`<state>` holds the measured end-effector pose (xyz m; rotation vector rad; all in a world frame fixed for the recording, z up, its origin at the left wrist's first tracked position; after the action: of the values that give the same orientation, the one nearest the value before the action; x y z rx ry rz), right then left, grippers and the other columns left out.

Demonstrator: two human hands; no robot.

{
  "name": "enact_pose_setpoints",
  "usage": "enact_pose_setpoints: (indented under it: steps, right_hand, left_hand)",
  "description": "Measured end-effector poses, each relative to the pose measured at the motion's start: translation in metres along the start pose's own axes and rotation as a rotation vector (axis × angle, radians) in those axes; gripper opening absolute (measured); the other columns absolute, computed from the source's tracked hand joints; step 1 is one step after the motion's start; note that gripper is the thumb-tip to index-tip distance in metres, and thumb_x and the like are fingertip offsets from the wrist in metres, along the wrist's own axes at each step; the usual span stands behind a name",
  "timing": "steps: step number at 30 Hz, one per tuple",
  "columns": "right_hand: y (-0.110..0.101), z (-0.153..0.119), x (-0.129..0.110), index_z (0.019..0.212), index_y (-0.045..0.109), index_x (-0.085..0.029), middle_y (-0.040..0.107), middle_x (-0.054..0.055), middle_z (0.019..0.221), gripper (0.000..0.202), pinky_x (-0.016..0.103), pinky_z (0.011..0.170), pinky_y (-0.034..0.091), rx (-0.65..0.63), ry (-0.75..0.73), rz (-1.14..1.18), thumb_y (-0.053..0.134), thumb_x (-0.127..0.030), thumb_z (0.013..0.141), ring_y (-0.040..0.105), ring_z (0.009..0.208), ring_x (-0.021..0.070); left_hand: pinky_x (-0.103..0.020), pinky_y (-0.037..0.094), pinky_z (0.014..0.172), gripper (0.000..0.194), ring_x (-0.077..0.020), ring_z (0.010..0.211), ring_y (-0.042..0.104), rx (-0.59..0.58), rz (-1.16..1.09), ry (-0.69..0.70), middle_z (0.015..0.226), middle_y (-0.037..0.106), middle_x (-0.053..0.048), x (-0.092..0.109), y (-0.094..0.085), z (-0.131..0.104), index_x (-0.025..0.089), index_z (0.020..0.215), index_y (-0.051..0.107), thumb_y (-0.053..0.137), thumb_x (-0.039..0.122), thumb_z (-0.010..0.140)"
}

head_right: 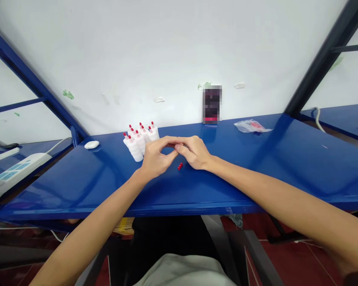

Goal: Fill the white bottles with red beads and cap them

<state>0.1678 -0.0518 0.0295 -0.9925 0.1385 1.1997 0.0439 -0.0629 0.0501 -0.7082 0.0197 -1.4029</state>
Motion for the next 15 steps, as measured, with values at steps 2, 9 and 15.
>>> enact_pose_setpoints:
  steps: [2,9,15]
  right_hand:
    - [0.000,0.000,-0.001,0.096,0.069,-0.019,0.065,0.003,0.077,0.034,0.032,0.070,0.043,-0.012,0.010,-0.016,0.041,-0.036,0.092,0.060,0.073,0.0213]
    - [0.002,0.000,-0.009,0.086,0.056,-0.021,0.063,0.002,0.081,0.015,0.031,0.065,0.041,-0.052,-0.081,0.045,0.041,-0.023,0.083,0.055,0.066,0.0172]
    - [0.001,0.004,0.005,0.100,0.060,-0.019,0.054,-0.003,0.065,0.028,0.029,0.060,0.038,-0.026,0.018,0.136,0.043,-0.042,0.096,0.049,0.057,0.0147]
  left_hand:
    - [-0.027,0.058,0.080,0.027,-0.0134,0.084,0.070,-0.009,0.037,0.006,0.098,0.076,-0.003,-0.001,0.002,-0.003,0.019,0.104,0.071,0.062,0.005,0.084]
    - [-0.026,0.054,0.073,0.020,-0.0133,0.078,0.066,0.007,0.082,0.034,0.088,0.074,-0.002,-0.001,0.007,-0.010,0.019,0.100,0.070,0.067,0.008,0.083]
    - [-0.027,0.054,0.074,0.005,-0.0133,0.074,0.067,0.105,0.032,-0.131,0.084,0.075,-0.002,-0.010,-0.025,-0.002,0.018,0.087,0.072,0.068,0.016,0.087]
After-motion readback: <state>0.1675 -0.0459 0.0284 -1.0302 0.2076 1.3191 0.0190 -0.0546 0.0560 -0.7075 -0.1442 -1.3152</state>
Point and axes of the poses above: each hand's wrist, its own z-axis towards the middle knuckle, its own y-axis out of the palm, x = y × z, the point moved 6 cm from there along z, towards the middle knuckle
